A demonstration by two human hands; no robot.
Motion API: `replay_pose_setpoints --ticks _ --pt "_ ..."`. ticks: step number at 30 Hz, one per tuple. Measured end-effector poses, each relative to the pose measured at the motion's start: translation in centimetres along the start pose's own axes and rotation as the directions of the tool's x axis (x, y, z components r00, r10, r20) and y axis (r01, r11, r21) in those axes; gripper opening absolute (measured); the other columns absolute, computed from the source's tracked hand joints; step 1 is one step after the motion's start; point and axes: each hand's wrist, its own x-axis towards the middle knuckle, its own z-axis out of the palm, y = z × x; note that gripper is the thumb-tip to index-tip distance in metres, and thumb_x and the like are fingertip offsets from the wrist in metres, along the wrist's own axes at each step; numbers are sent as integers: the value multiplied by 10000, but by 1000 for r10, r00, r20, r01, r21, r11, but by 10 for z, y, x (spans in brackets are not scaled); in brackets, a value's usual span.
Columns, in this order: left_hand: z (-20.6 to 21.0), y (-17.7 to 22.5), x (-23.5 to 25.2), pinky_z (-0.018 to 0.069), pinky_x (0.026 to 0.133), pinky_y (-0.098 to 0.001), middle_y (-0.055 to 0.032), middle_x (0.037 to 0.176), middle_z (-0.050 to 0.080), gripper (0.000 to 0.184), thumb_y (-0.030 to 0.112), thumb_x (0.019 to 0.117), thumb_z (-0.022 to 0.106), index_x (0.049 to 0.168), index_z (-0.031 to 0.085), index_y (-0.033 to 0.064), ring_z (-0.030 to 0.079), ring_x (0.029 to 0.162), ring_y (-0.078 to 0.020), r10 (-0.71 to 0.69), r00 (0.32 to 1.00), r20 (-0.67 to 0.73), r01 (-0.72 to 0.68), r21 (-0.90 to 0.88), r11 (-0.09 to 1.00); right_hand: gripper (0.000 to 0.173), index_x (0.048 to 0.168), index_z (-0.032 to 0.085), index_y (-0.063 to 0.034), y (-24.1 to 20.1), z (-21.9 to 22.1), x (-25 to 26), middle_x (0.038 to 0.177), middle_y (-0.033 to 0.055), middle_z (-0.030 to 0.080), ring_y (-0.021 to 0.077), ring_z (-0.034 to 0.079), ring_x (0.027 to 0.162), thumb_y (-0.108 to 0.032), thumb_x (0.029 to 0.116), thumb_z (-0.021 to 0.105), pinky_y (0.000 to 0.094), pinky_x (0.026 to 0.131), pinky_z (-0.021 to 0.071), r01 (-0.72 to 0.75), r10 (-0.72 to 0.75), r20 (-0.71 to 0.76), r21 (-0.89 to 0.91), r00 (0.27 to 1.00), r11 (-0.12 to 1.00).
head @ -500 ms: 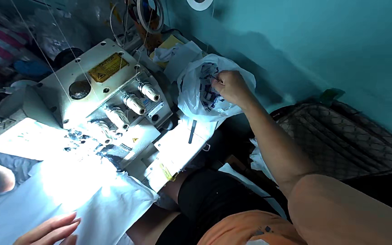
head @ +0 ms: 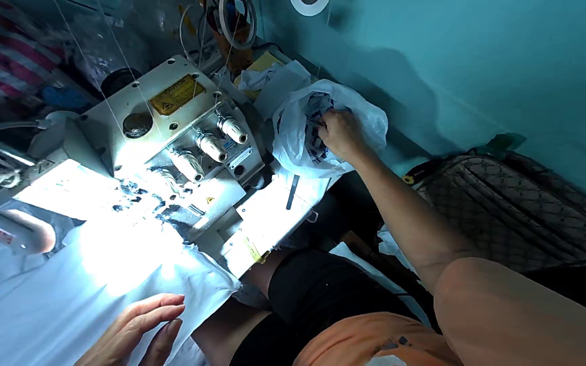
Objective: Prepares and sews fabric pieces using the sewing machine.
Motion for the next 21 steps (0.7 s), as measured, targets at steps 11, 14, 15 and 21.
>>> replay_pose_setpoints --ticks 11,14,15,21 --pt "13 0 4 506 986 -176 -16 1130 717 152 144 1016 615 1052 717 37 619 1146 3 37 999 30 -36 -34 999 256 1116 709 80 1 -5 -9 1207 266 684 450 648 1145 -112 1030 564 659 945 470 22 -19 -46 67 999 997" --pt "20 1 8 542 974 -209 99 1153 713 139 199 1026 618 1115 723 181 646 1122 -2 54 999 4 -53 -125 991 255 1019 721 56 4 -17 -21 948 200 695 303 653 880 -156 1018 580 528 808 503 -24 64 -116 316 991 948" --pt "28 3 12 556 945 -212 131 1136 713 147 208 1025 615 1125 722 220 658 1080 5 57 998 -21 -60 -154 986 227 965 715 36 2 -20 -27 830 127 657 190 592 738 -158 998 602 406 705 488 -9 82 -161 410 983 912" --pt "98 13 48 588 817 -232 72 968 735 214 128 1020 543 1100 723 46 690 869 -24 -222 972 -75 147 -542 827 165 886 673 -160 -76 -27 -108 693 -127 635 -62 420 437 -27 938 590 119 394 364 -17 -122 66 931 990 364"
